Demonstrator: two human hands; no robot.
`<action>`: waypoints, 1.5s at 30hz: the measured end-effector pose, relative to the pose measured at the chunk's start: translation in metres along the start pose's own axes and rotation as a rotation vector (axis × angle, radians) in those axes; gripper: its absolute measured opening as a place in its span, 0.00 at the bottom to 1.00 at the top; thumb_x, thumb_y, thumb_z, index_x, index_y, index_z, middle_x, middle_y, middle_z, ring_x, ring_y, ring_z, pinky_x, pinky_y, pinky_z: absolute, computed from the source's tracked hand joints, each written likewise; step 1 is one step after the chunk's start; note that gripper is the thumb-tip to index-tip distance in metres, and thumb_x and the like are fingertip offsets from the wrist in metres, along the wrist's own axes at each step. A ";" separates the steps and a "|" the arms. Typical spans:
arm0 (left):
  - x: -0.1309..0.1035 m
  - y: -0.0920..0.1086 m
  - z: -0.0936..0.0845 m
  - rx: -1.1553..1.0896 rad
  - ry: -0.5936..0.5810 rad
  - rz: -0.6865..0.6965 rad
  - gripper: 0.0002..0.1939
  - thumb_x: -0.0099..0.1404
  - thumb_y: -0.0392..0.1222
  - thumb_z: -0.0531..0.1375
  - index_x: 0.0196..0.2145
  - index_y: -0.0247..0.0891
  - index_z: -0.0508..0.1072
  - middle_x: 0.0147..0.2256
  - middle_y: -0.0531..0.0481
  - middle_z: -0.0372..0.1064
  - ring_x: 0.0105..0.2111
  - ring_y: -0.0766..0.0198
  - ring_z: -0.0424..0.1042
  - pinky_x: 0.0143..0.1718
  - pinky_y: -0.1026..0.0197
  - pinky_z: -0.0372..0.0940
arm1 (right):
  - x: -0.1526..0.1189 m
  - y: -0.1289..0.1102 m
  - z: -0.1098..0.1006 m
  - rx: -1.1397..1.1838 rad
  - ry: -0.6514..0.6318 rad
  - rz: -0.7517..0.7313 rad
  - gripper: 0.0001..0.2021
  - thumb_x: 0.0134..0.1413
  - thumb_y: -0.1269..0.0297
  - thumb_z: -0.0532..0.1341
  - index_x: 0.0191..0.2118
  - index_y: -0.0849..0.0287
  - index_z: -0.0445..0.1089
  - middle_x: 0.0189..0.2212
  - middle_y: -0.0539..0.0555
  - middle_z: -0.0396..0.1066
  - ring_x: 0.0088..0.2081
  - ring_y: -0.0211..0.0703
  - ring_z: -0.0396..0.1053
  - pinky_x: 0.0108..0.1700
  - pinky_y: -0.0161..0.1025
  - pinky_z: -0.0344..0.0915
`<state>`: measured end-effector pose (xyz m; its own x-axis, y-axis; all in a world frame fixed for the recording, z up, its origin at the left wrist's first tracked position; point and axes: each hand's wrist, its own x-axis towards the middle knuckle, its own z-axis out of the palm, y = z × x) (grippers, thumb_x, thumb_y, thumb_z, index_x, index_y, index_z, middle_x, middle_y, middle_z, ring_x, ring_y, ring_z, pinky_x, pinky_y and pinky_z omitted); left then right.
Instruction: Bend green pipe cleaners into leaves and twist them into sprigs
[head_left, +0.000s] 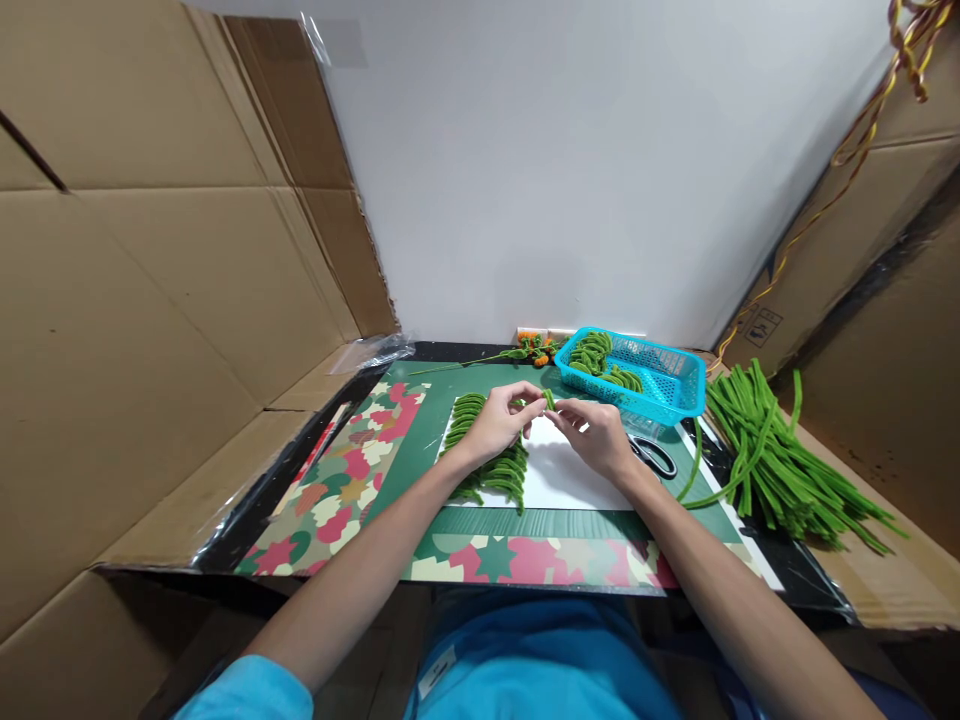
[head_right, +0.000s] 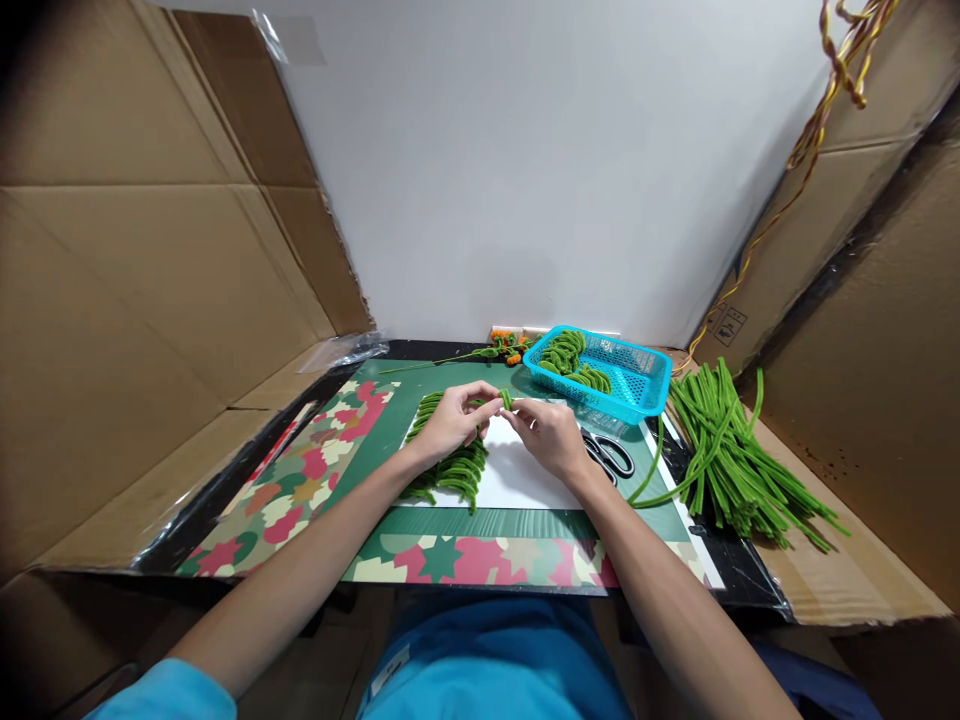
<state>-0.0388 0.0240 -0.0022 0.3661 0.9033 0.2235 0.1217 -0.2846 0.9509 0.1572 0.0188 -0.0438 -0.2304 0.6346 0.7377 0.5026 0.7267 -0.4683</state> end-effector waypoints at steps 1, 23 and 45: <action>0.000 0.001 0.001 0.005 0.000 0.002 0.19 0.65 0.56 0.67 0.37 0.36 0.73 0.22 0.57 0.67 0.17 0.71 0.63 0.16 0.69 0.57 | 0.000 0.000 0.000 -0.002 -0.004 -0.003 0.20 0.71 0.47 0.59 0.38 0.57 0.80 0.26 0.54 0.81 0.24 0.41 0.76 0.28 0.34 0.68; -0.004 -0.002 0.004 0.064 0.021 0.010 0.15 0.67 0.49 0.66 0.41 0.32 0.80 0.28 0.48 0.78 0.19 0.63 0.76 0.12 0.69 0.61 | 0.001 -0.014 0.000 0.083 0.060 0.066 0.09 0.69 0.60 0.61 0.46 0.58 0.77 0.37 0.58 0.83 0.32 0.45 0.81 0.32 0.38 0.78; -0.006 0.001 0.001 0.159 0.017 0.067 0.14 0.71 0.46 0.61 0.45 0.34 0.79 0.35 0.48 0.77 0.18 0.71 0.67 0.21 0.66 0.65 | 0.000 -0.015 -0.001 0.055 0.036 0.079 0.15 0.67 0.66 0.60 0.56 0.56 0.73 0.38 0.54 0.82 0.30 0.41 0.80 0.30 0.35 0.76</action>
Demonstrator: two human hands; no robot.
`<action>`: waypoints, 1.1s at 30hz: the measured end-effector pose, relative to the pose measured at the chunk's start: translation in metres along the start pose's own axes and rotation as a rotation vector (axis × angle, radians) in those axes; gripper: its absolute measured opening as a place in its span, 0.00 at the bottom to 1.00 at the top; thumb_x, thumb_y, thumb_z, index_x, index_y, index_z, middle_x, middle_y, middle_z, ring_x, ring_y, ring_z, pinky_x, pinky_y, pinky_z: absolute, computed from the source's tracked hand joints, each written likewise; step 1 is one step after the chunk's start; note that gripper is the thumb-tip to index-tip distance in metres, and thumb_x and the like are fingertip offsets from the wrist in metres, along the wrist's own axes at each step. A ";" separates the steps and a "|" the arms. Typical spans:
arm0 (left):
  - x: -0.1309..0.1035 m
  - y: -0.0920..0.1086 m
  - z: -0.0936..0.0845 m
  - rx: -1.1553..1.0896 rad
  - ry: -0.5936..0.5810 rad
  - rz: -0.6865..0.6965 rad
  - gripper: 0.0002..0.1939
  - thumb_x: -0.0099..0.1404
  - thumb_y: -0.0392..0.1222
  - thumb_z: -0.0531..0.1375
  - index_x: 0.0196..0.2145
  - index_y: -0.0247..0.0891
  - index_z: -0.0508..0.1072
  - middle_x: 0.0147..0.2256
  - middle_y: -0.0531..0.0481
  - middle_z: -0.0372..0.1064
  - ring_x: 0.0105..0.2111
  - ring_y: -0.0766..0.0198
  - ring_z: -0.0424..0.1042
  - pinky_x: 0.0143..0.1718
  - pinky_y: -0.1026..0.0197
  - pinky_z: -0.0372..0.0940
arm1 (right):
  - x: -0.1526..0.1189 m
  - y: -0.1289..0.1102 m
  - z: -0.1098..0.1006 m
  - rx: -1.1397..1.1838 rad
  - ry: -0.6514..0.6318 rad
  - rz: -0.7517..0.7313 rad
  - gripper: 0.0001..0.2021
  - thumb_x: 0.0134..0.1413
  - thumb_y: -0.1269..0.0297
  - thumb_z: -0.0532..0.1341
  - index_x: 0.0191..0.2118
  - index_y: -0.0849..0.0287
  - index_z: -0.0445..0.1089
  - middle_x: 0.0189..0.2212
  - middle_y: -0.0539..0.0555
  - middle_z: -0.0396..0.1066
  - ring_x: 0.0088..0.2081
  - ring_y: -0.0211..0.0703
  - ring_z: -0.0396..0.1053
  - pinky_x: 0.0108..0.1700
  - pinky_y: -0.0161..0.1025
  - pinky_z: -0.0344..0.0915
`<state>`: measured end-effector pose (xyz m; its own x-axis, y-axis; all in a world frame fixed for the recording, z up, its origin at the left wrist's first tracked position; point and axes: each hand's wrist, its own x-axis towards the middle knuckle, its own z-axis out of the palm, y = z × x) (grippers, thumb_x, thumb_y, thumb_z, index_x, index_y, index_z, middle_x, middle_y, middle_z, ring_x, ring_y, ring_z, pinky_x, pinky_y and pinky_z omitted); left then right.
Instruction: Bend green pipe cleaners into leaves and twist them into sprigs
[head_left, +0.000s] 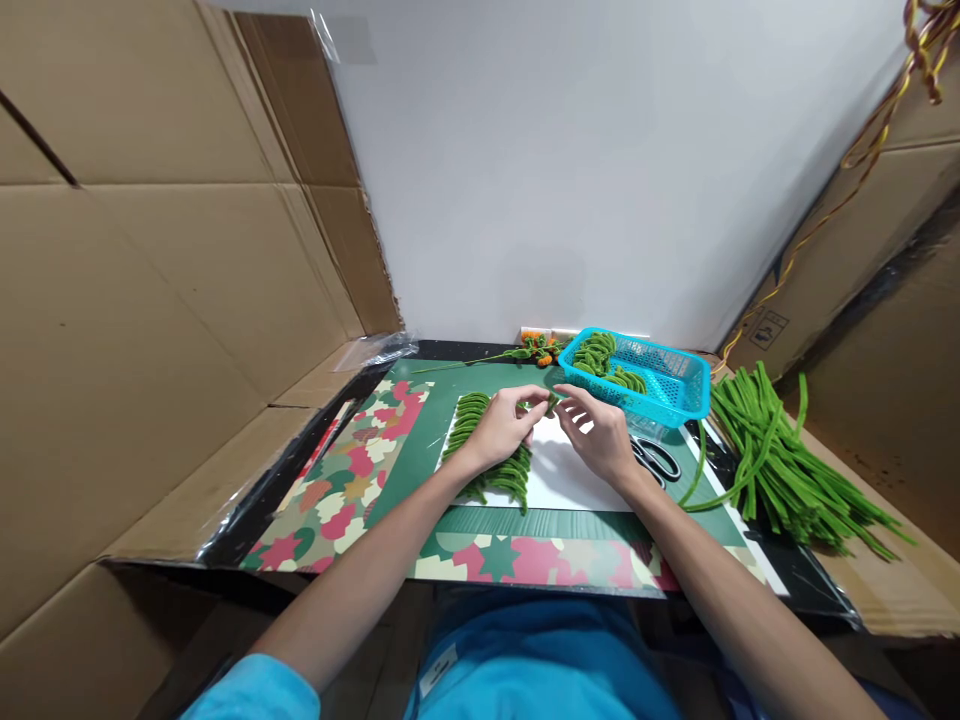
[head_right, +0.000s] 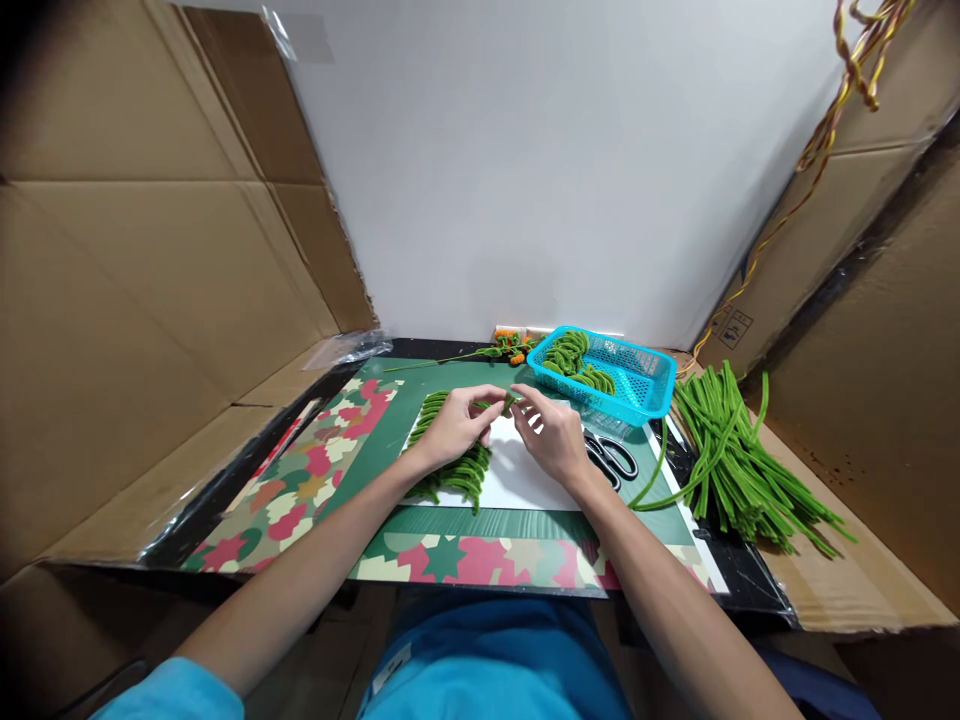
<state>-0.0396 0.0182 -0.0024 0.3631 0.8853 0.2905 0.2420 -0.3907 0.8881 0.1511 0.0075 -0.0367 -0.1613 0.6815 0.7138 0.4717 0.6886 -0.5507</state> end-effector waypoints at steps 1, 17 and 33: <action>0.000 0.000 0.000 -0.008 -0.003 0.001 0.14 0.71 0.46 0.61 0.46 0.34 0.78 0.36 0.48 0.76 0.18 0.72 0.67 0.20 0.67 0.65 | 0.000 0.000 -0.001 -0.001 0.006 -0.004 0.16 0.67 0.66 0.60 0.58 0.56 0.72 0.39 0.55 0.82 0.30 0.41 0.79 0.30 0.36 0.76; 0.001 0.002 0.001 -0.166 -0.042 -0.007 0.18 0.71 0.49 0.64 0.53 0.38 0.70 0.31 0.53 0.72 0.17 0.74 0.61 0.17 0.70 0.57 | 0.004 0.002 -0.005 0.023 0.002 -0.057 0.07 0.71 0.65 0.60 0.47 0.56 0.76 0.42 0.57 0.79 0.32 0.41 0.77 0.28 0.35 0.74; 0.003 -0.001 -0.001 -0.165 -0.048 -0.047 0.20 0.69 0.58 0.65 0.36 0.36 0.73 0.26 0.55 0.68 0.18 0.72 0.62 0.18 0.68 0.58 | 0.004 0.000 -0.007 -0.003 0.110 -0.044 0.03 0.66 0.67 0.63 0.39 0.56 0.74 0.34 0.53 0.77 0.27 0.38 0.73 0.26 0.34 0.70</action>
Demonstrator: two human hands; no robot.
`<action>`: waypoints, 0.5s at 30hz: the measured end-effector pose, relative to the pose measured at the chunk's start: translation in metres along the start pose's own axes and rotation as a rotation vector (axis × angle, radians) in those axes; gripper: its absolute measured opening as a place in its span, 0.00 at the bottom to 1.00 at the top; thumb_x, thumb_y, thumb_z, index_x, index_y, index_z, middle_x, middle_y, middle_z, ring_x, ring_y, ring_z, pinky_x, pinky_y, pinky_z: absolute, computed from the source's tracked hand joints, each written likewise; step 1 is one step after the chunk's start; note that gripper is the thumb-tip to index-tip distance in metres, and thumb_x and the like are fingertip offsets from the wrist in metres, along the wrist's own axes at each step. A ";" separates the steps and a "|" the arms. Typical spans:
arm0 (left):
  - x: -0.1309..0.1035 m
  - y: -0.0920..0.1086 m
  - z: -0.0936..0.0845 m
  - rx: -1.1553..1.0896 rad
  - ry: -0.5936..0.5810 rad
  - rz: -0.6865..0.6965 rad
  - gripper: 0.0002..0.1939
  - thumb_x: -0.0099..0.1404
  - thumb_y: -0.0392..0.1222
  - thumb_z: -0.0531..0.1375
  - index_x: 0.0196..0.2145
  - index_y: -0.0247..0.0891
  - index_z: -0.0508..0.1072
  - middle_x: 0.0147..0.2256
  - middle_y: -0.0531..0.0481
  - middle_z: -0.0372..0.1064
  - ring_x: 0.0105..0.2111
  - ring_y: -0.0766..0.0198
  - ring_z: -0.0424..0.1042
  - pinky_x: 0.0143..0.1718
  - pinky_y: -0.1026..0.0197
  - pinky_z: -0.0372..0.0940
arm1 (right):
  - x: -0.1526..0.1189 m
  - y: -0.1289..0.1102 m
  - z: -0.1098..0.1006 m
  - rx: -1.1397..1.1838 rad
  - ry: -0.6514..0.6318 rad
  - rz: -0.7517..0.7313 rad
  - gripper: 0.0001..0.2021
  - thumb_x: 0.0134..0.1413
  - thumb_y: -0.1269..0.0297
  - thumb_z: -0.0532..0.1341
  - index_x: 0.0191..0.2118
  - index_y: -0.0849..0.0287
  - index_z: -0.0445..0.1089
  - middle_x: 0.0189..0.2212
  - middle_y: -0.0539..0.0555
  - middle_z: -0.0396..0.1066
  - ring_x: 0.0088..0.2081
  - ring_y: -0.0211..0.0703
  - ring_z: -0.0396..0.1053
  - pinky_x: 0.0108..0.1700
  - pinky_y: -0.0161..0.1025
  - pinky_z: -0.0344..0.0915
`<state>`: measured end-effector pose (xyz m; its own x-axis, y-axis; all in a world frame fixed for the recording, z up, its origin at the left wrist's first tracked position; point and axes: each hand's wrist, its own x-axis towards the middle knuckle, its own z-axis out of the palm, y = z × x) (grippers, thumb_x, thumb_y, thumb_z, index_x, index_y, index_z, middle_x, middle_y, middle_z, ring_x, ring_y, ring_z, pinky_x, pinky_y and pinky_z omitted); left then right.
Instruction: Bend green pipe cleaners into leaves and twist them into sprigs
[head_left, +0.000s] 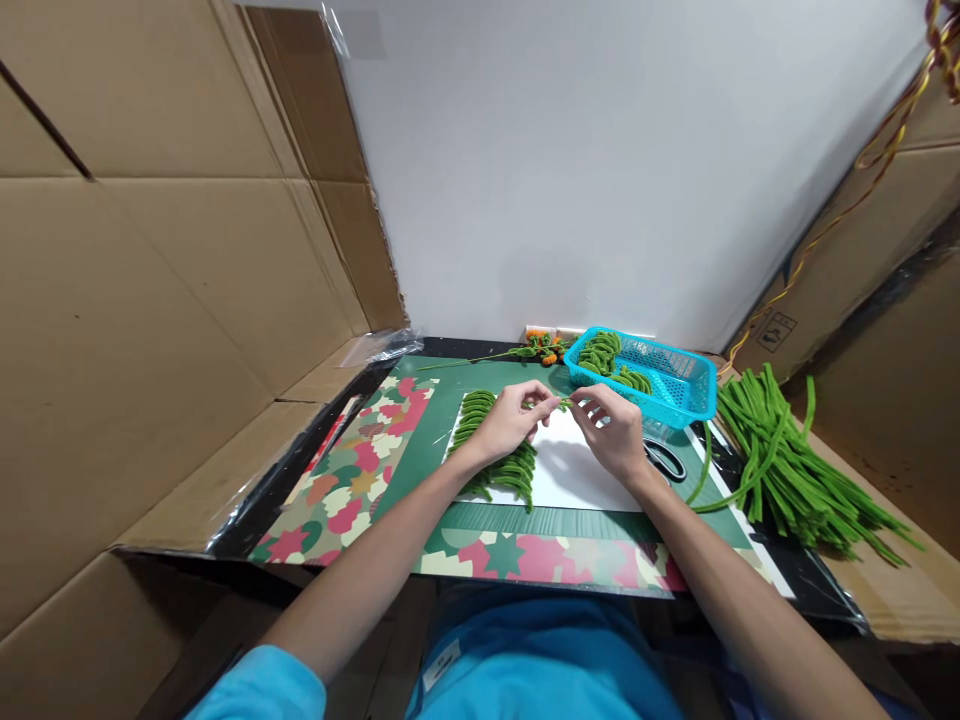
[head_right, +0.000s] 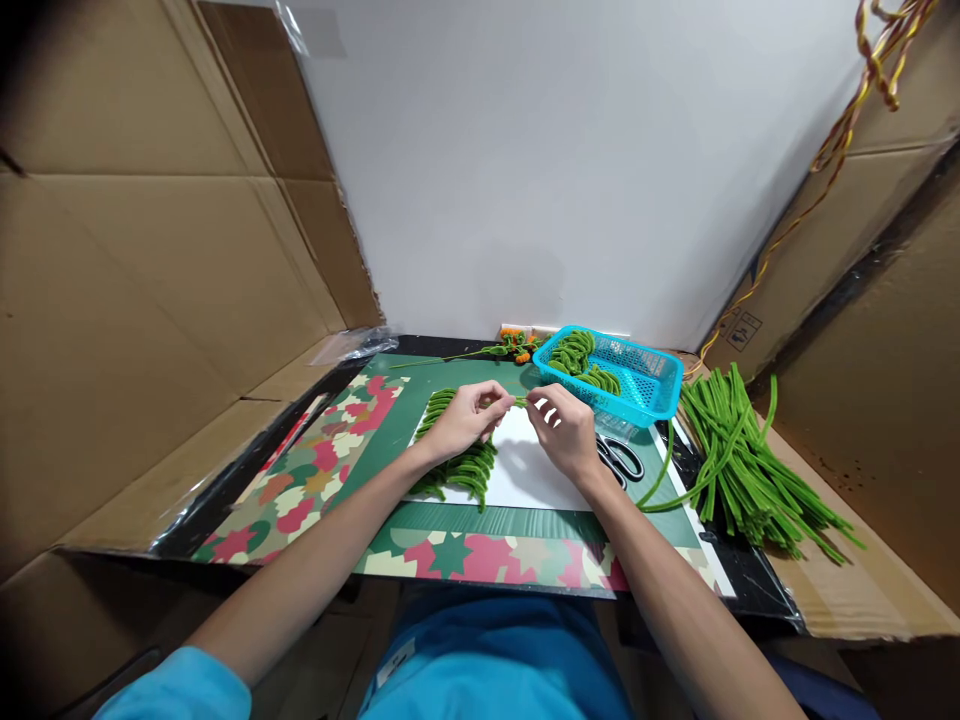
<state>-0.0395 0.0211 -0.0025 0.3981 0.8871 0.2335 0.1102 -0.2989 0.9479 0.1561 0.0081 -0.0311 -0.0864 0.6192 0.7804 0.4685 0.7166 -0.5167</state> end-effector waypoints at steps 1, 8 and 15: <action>0.000 0.000 0.000 -0.002 0.003 -0.001 0.21 0.69 0.59 0.64 0.34 0.36 0.72 0.24 0.56 0.65 0.17 0.72 0.62 0.17 0.68 0.57 | 0.000 -0.001 0.000 -0.002 0.001 -0.002 0.03 0.67 0.67 0.62 0.39 0.56 0.74 0.34 0.53 0.77 0.27 0.38 0.73 0.26 0.34 0.70; 0.003 -0.002 -0.005 -0.017 0.025 -0.016 0.22 0.71 0.61 0.61 0.35 0.37 0.70 0.25 0.56 0.67 0.16 0.73 0.62 0.17 0.69 0.55 | 0.000 -0.002 -0.002 -0.002 -0.027 -0.013 0.06 0.68 0.64 0.61 0.39 0.55 0.74 0.34 0.54 0.77 0.26 0.38 0.72 0.25 0.34 0.71; 0.002 0.000 -0.003 -0.033 -0.021 -0.053 0.20 0.67 0.57 0.65 0.34 0.36 0.72 0.25 0.56 0.67 0.17 0.73 0.63 0.18 0.68 0.57 | 0.000 -0.002 -0.002 0.006 -0.030 -0.018 0.05 0.68 0.66 0.61 0.39 0.56 0.74 0.36 0.54 0.77 0.25 0.37 0.72 0.25 0.34 0.69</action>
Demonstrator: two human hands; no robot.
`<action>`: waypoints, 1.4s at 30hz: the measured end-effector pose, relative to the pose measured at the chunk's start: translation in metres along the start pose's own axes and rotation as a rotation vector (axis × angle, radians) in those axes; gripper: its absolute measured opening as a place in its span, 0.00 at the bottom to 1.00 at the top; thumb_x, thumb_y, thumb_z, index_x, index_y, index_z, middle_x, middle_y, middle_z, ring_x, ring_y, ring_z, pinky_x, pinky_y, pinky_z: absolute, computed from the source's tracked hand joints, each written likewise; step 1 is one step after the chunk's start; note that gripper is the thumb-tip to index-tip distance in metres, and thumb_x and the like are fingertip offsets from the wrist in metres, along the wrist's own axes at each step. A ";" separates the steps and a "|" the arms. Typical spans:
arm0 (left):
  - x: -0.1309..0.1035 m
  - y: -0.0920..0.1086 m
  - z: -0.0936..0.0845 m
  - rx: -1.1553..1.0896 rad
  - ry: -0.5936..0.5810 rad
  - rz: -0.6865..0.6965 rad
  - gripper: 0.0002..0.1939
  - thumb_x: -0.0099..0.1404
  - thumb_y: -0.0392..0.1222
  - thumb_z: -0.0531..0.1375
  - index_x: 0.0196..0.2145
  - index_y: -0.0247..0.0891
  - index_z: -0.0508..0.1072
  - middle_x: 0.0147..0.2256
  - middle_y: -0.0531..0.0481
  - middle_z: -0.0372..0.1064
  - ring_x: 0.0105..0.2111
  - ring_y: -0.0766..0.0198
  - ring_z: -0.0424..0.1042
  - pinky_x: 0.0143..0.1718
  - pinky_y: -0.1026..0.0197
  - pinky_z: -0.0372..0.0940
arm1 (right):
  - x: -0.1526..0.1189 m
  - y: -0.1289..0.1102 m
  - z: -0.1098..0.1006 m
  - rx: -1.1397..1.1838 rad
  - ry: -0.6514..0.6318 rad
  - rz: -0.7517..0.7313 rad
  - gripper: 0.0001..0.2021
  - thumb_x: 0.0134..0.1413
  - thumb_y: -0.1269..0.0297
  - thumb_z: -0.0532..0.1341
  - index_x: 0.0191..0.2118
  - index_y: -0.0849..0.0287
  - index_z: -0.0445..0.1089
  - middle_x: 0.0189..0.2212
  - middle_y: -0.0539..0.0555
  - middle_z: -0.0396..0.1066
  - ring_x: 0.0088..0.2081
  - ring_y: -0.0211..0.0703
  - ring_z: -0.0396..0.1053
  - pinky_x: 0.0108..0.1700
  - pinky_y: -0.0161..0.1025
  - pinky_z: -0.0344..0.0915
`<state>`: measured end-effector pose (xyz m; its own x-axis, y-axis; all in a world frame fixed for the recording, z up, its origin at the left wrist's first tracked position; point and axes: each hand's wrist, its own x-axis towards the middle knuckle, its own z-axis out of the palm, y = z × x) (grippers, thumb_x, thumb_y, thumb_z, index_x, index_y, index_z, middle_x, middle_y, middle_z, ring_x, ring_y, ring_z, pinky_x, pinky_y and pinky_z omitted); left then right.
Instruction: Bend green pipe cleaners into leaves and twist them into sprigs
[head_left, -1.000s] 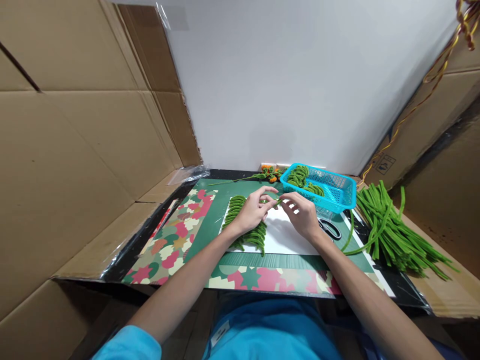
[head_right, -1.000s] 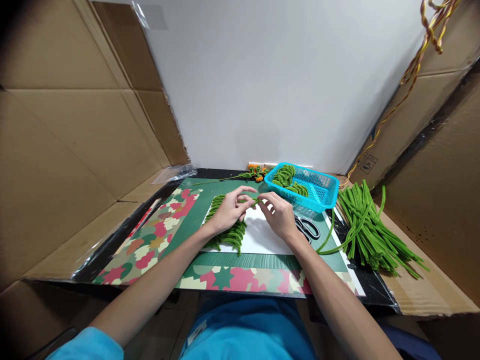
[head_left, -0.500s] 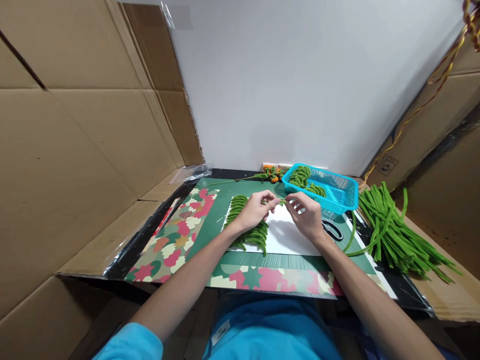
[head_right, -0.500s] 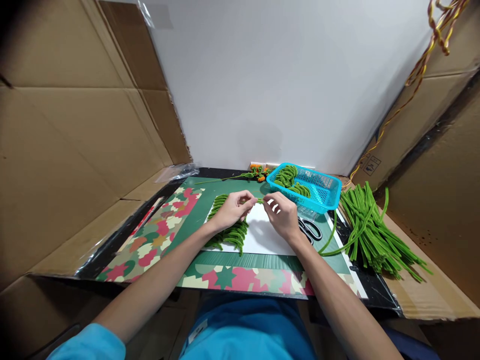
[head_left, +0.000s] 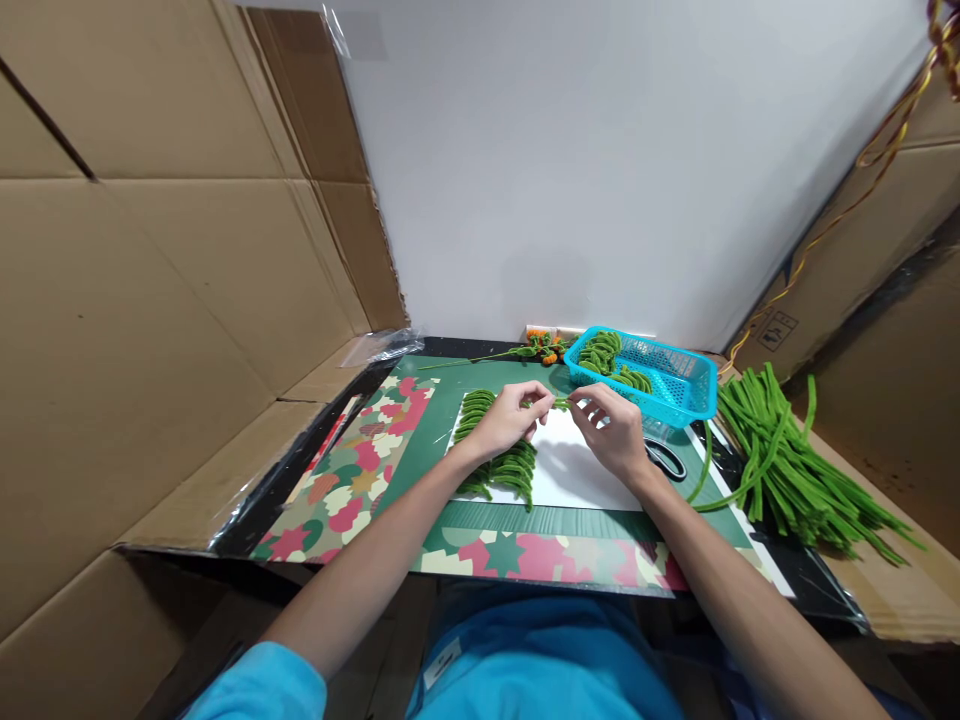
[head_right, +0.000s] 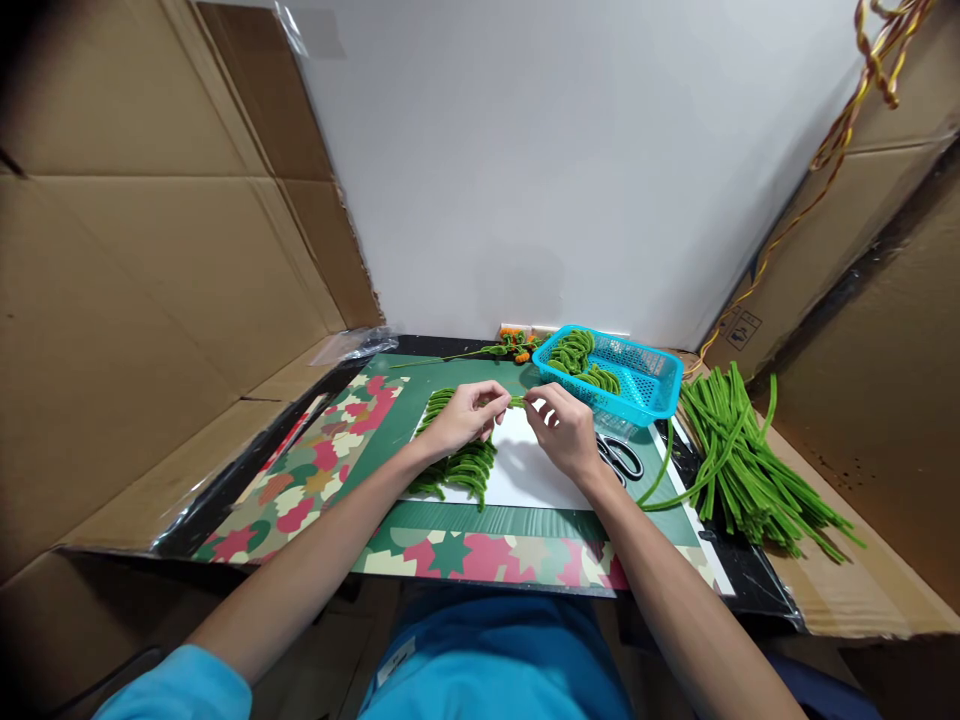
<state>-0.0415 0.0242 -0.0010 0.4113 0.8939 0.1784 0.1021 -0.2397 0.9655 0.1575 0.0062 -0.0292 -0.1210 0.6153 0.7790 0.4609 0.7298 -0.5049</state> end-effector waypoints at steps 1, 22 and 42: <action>0.000 0.001 0.000 -0.005 -0.009 -0.012 0.19 0.67 0.57 0.66 0.34 0.36 0.72 0.25 0.56 0.67 0.17 0.73 0.63 0.18 0.68 0.57 | 0.000 0.000 0.000 0.002 -0.001 -0.002 0.05 0.67 0.67 0.61 0.39 0.56 0.74 0.36 0.54 0.77 0.25 0.37 0.72 0.25 0.34 0.69; -0.006 0.015 -0.002 -0.124 -0.144 -0.185 0.21 0.64 0.58 0.68 0.33 0.36 0.72 0.24 0.55 0.67 0.18 0.72 0.64 0.16 0.69 0.49 | -0.001 0.003 0.000 -0.036 -0.046 -0.044 0.06 0.67 0.69 0.59 0.45 0.55 0.72 0.39 0.55 0.77 0.25 0.37 0.72 0.27 0.36 0.69; -0.005 0.015 -0.002 -0.180 -0.165 -0.121 0.22 0.65 0.59 0.68 0.36 0.34 0.73 0.33 0.50 0.73 0.20 0.73 0.69 0.15 0.70 0.59 | -0.004 0.006 -0.002 -0.079 -0.006 -0.091 0.11 0.73 0.58 0.60 0.40 0.55 0.76 0.32 0.54 0.78 0.24 0.38 0.70 0.28 0.37 0.67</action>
<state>-0.0439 0.0167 0.0129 0.5495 0.8345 0.0402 0.0029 -0.0501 0.9987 0.1622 0.0082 -0.0347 -0.1710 0.5493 0.8179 0.5157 0.7573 -0.4008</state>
